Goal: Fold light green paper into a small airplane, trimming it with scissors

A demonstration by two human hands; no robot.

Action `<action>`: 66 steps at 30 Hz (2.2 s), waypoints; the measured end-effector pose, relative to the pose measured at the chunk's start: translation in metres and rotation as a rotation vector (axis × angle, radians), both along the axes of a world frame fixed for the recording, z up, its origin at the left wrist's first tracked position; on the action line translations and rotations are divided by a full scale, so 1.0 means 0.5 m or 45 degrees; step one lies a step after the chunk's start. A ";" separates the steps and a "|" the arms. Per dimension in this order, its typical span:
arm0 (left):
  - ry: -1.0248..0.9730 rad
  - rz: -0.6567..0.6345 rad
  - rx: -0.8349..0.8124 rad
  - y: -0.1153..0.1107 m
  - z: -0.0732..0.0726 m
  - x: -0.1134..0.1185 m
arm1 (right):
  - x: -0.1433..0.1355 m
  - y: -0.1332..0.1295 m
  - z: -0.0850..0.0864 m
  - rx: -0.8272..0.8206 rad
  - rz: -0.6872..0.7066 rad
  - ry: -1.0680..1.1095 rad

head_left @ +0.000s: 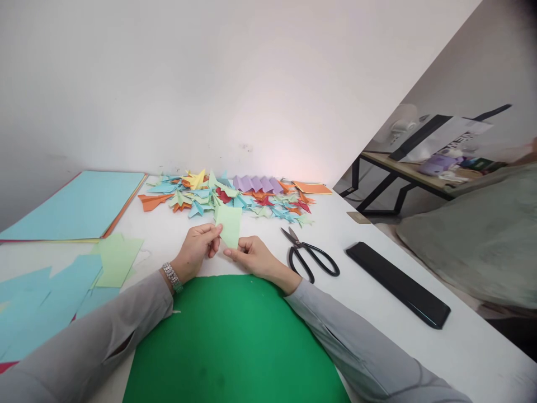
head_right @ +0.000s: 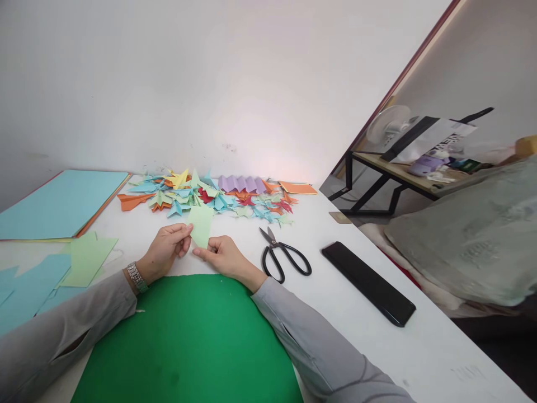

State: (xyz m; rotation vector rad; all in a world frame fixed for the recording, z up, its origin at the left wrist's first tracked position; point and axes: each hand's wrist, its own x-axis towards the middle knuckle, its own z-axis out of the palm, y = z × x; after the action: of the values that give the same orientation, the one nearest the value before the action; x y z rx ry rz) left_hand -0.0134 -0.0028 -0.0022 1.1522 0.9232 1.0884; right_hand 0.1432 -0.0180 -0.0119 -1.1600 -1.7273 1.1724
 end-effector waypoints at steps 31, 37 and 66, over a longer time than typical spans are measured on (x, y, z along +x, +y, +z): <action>-0.065 -0.043 -0.075 -0.003 0.006 -0.003 | 0.003 -0.002 0.000 -0.043 0.080 0.074; -0.092 0.015 -0.020 0.002 0.002 -0.004 | 0.001 0.000 -0.007 0.043 -0.082 0.039; -0.247 0.177 -0.149 0.002 -0.001 0.002 | 0.002 -0.007 -0.015 0.616 -0.102 -0.081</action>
State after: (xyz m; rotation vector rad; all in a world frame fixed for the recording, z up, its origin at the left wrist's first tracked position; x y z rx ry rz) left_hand -0.0125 -0.0017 -0.0027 0.8802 0.9118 1.2188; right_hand 0.1442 -0.0216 -0.0195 -0.9617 -1.8573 0.6217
